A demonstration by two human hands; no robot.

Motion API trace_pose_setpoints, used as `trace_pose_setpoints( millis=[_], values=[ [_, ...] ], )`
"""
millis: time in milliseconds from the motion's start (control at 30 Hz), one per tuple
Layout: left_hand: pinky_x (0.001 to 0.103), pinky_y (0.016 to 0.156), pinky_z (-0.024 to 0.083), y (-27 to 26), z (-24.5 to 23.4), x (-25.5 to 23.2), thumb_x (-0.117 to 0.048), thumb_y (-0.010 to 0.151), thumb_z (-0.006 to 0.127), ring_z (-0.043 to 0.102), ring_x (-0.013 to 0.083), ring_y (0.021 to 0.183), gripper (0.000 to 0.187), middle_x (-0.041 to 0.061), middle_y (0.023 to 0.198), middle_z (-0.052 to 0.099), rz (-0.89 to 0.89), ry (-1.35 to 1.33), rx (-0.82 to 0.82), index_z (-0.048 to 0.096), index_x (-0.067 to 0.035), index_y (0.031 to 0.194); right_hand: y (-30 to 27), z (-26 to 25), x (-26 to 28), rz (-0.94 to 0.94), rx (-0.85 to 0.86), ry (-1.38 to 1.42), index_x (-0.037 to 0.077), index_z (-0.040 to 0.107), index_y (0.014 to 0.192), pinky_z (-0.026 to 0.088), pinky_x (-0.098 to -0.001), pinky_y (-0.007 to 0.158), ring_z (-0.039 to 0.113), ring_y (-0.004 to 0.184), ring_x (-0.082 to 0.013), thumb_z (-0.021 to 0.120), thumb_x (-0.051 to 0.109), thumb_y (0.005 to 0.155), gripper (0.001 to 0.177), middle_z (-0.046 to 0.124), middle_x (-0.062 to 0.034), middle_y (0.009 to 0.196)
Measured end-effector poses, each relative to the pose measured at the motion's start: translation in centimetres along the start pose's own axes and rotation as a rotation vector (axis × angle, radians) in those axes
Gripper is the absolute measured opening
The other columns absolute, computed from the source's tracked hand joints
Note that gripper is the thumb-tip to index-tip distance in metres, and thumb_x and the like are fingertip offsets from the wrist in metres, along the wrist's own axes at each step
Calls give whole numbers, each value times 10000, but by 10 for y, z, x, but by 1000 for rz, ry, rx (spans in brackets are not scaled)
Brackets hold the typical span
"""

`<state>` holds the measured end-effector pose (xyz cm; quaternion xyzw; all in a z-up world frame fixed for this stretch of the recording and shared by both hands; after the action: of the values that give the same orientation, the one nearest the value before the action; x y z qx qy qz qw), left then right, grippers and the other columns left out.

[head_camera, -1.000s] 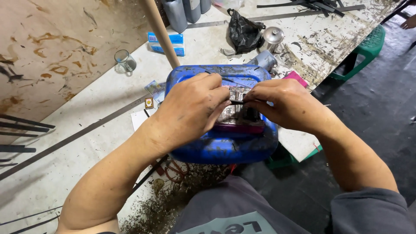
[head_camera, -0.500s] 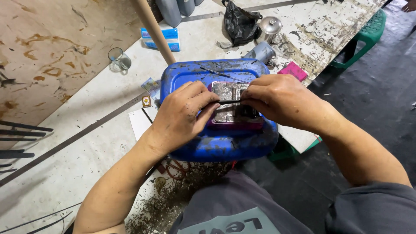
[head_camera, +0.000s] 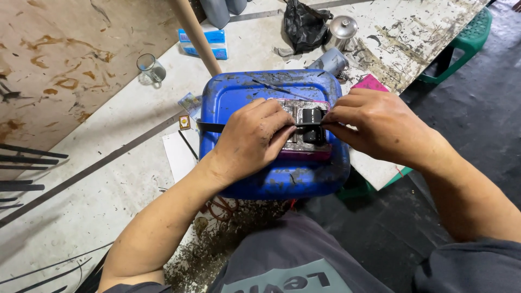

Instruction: Preparing a dye applicator and applying edge dye to multiple leather strips by pulling them through a roller tool.

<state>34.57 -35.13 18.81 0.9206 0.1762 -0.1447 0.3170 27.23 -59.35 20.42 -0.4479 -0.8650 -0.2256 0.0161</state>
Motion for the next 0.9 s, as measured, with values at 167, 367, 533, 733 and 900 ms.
trace_pose_setpoints(
  millis=[167,367,533,733,900],
  values=[
    [427,726,481,7,5,-6,-101,974,695,580,320,787,87,109,868,583,83,8,25,637,-49,936,-6,-8,-2,-8,50,-78,100,718,945,470,-420,605,602,742,-287,722,203,989,112,653,-45,812],
    [437,697,470,12,11,-6,-119,986,674,568,327,753,148,108,836,572,87,-6,29,607,-54,872,2,-9,3,-78,13,-88,79,745,969,485,-420,666,587,755,-303,713,190,996,119,678,-67,878],
    [450,672,450,12,15,-6,-117,975,681,547,334,734,150,104,830,559,74,-13,32,594,-59,867,6,1,5,-108,-35,-76,70,733,960,463,-418,657,552,760,-303,683,172,1022,129,647,-71,873],
    [429,714,479,10,10,-5,-34,991,660,570,319,760,86,107,860,568,105,-126,0,627,-14,914,-8,-3,-1,-116,-69,-237,137,727,927,447,-390,613,543,737,-265,728,210,1007,108,668,-21,850],
    [433,705,476,11,9,-4,3,971,658,567,324,767,60,117,864,560,104,-164,26,627,-9,921,-18,-7,-3,-84,-85,-283,148,713,870,432,-403,664,525,776,-279,738,278,1018,198,668,-16,876]
  ],
)
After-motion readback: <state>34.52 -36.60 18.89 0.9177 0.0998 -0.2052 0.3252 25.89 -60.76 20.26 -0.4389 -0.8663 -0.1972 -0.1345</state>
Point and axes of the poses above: each hand's wrist, its own y-axis towards the middle knuckle, its own z-axis out of the palm, x = y × z, the point moved 1 cm from there along y, towards the middle knuckle
